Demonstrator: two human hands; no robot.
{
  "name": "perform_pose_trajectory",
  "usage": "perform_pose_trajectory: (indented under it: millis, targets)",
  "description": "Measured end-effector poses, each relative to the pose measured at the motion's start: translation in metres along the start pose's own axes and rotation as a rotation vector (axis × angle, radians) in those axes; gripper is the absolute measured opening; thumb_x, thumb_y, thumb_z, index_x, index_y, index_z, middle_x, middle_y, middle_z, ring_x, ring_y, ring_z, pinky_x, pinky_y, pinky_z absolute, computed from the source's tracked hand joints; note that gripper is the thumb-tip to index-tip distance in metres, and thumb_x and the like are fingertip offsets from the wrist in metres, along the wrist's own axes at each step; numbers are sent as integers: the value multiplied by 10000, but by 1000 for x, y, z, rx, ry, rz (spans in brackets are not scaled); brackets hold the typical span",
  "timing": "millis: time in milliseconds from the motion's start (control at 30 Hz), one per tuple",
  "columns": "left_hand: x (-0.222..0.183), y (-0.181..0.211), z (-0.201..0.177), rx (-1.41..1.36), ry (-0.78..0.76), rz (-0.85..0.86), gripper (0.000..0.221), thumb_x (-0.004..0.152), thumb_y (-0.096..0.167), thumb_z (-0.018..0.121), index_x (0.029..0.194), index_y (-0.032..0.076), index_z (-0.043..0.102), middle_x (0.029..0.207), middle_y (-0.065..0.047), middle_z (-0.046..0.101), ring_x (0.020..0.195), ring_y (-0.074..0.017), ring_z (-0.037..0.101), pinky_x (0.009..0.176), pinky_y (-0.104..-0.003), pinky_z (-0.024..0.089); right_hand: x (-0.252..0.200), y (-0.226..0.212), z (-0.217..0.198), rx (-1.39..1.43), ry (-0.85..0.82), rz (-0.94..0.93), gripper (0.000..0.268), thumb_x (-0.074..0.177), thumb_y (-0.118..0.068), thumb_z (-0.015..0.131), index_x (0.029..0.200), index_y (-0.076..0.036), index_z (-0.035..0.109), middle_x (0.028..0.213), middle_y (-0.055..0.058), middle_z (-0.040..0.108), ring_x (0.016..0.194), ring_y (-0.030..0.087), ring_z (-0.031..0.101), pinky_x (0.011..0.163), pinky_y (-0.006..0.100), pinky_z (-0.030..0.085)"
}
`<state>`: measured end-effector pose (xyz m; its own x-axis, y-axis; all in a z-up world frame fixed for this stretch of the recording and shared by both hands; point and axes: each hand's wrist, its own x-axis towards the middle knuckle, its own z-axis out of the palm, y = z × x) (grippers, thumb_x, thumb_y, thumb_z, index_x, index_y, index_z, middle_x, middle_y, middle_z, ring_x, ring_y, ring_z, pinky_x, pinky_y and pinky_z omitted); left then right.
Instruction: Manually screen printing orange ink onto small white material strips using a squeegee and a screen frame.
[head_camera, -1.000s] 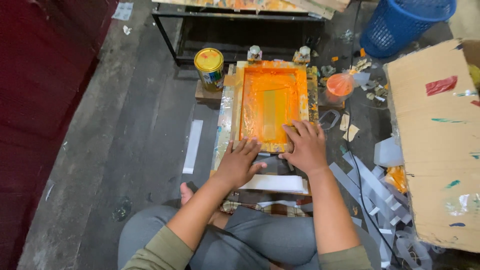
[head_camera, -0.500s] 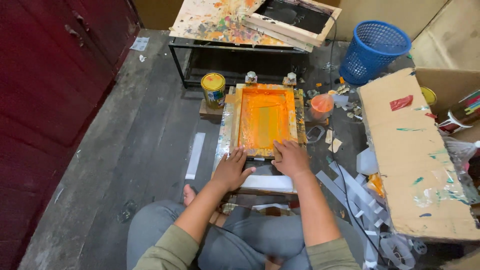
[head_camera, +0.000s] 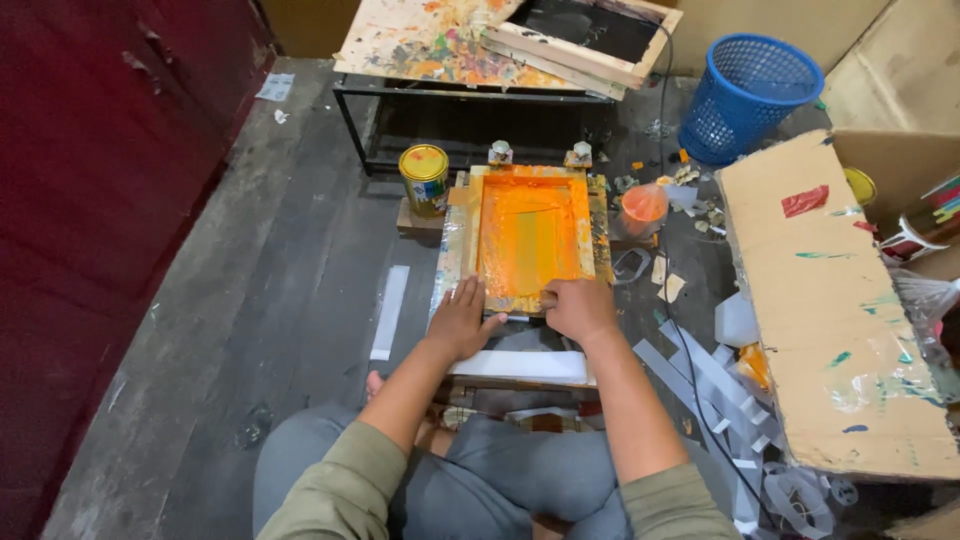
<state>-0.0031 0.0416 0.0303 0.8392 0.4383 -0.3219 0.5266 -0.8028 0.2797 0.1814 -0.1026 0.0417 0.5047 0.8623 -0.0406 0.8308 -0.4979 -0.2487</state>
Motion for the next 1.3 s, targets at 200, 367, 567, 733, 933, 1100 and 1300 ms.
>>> perform_pose_trajectory:
  millis: [200, 367, 567, 733, 933, 1100, 1300]
  targets:
    - [57, -15, -2, 10, 39, -37, 916, 1027, 682, 168, 1620, -16, 138, 1707, -198, 98, 1591, -327, 62, 1291, -482, 83, 37, 6, -15, 0, -55, -45, 259, 764, -183, 644, 967, -111, 788, 825, 145, 755, 868, 398, 735, 780, 489, 599]
    - [100, -25, -14, 33, 16, -57, 923, 1014, 699, 114, 1627, 8, 118, 1715, -175, 69, 1596, -303, 36, 1297, -472, 34, 73, 16, -17, 62, -13, -27, 364, 820, -162, 590, 1150, -147, 742, 985, 101, 760, 978, 360, 726, 857, 490, 578]
    - [136, -31, -23, 43, 51, -78, 921, 1007, 704, 96, 1630, 26, 138, 1719, -162, 69, 1599, -287, 33, 1294, -458, 18, 96, 19, 0, 148, 4, -153, 507, 847, -60, 553, 1333, -127, 678, 1282, 123, 705, 1229, 359, 633, 1065, 482, 491]
    - [137, -32, -26, 39, 78, -73, 899, 1021, 678, 99, 1628, 17, 139, 1715, -177, 81, 1598, -296, 40, 1288, -465, 25, 113, 33, 31, 77, 105, -327, 501, 914, -18, 542, 1397, -126, 617, 1411, 145, 618, 1363, 352, 525, 1199, 443, 379]
    - [131, -36, -15, 2, 119, -51, 759, 1067, 542, 82, 1635, 42, 131, 1719, -169, 63, 1597, -301, 33, 1286, -478, 19, 110, 25, 34, -48, -113, -222, 546, 980, -214, 493, 1526, -224, 489, 1566, 89, 484, 1468, 339, 403, 1210, 527, 305]
    - [99, -28, 6, 55, 123, -58, 769, 1063, 543, 122, 1635, 28, 118, 1719, -181, 52, 1594, -325, 27, 1291, -496, 25, 86, 10, 12, 52, -257, -186, 498, 989, -190, 521, 1485, -210, 548, 1459, 75, 606, 1369, 333, 531, 1159, 533, 387]
    - [54, -17, 33, 56, 102, -92, 723, 1050, 474, 148, 1639, 58, 96, 1726, -143, 33, 1593, -309, -1, 1288, -495, -13, 55, -9, -25, 173, -486, -86, 410, 909, -210, 549, 1291, -208, 696, 1235, 119, 725, 1235, 387, 627, 1062, 512, 484]
